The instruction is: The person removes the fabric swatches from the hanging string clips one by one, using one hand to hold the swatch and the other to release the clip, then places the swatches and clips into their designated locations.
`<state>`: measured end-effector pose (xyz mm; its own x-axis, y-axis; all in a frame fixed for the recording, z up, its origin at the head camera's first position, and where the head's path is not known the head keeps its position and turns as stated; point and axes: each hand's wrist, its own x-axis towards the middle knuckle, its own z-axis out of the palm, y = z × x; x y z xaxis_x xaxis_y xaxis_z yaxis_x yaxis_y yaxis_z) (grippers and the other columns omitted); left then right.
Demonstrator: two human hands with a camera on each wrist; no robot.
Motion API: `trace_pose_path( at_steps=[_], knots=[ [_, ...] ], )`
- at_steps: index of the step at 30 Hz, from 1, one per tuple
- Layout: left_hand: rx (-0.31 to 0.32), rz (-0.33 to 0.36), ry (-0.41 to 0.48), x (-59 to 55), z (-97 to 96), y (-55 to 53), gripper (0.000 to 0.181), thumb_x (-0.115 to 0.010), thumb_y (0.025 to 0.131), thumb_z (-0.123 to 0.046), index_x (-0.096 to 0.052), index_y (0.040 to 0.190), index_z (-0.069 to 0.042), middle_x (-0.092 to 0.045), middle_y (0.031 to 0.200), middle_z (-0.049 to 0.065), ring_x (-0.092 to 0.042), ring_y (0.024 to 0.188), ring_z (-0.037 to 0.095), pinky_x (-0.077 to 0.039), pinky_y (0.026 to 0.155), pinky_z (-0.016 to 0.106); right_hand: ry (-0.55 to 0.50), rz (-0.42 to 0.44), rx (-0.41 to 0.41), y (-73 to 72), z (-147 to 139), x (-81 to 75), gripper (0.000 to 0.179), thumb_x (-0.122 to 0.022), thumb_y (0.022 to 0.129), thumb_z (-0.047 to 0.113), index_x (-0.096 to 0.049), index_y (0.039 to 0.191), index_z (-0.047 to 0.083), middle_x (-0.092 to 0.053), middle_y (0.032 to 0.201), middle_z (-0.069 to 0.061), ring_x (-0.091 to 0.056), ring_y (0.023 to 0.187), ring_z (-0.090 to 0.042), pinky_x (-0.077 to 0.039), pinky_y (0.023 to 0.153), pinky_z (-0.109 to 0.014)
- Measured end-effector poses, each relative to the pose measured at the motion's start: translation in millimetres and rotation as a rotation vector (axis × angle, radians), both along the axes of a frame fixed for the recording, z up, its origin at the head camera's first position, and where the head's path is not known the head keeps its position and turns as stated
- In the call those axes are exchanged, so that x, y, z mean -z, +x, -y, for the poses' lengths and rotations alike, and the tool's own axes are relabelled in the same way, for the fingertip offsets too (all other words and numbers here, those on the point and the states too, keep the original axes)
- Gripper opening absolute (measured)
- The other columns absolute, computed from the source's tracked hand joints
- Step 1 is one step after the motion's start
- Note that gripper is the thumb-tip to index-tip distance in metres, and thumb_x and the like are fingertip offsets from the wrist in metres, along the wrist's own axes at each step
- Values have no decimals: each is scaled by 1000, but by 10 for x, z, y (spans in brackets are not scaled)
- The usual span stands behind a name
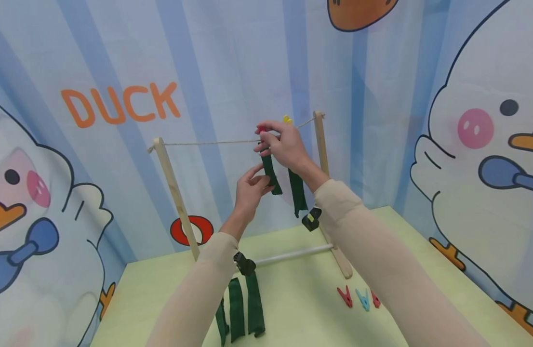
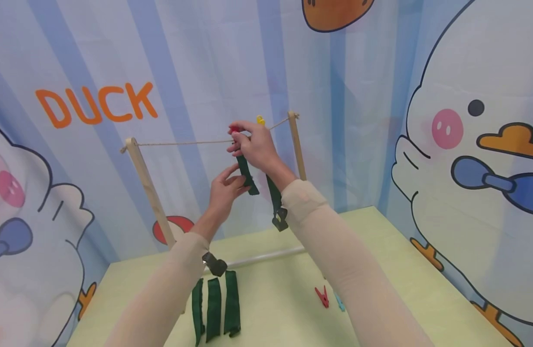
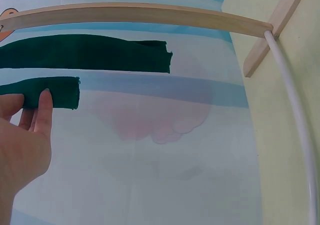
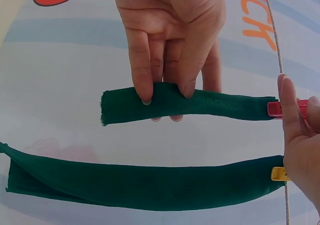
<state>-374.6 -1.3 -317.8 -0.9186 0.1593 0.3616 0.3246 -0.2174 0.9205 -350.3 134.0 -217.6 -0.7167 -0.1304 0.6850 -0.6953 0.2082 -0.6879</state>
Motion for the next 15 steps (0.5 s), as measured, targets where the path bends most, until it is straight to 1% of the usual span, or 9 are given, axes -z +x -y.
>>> trace_pose_path(
  at_steps=[5, 7, 11, 15],
  knots=[
    [2, -7, -21, -33, 2, 23, 43, -59, 99, 1, -57, 141, -7, -68, 109, 19, -67, 94, 19, -57, 87, 36, -47, 12, 7, -2, -1, -24, 25, -56, 102, 6, -65, 124, -2, -67, 112, -14, -73, 81, -22, -60, 73, -31],
    [0, -1, -26, -34, 5, 27, 43, -59, 99, 0, -56, 142, -7, -68, 111, 20, -67, 95, 19, -57, 87, 36, -65, 18, 7, -9, -5, -23, 25, -57, 101, 6, -66, 122, -4, -68, 108, -14, -73, 80, -23, -60, 74, -31],
    [-6, -6, -38, -26, 25, 24, 45, -59, 99, 0, -55, 143, -6, -68, 113, 23, -69, 95, 20, -57, 86, 35, -112, 33, 0, -17, 0, -31, 24, -60, 100, 8, -69, 118, -6, -70, 101, -17, -73, 76, -22, -60, 73, -32],
    [-8, -16, -32, -50, 55, 16, 46, -59, 99, 0, -54, 144, -6, -68, 113, 23, -69, 93, 19, -58, 85, 35, -160, 43, -13, -23, 2, -73, 24, -61, 99, 9, -71, 115, -6, -71, 100, -20, -73, 72, -21, -60, 71, -32]
  ],
)
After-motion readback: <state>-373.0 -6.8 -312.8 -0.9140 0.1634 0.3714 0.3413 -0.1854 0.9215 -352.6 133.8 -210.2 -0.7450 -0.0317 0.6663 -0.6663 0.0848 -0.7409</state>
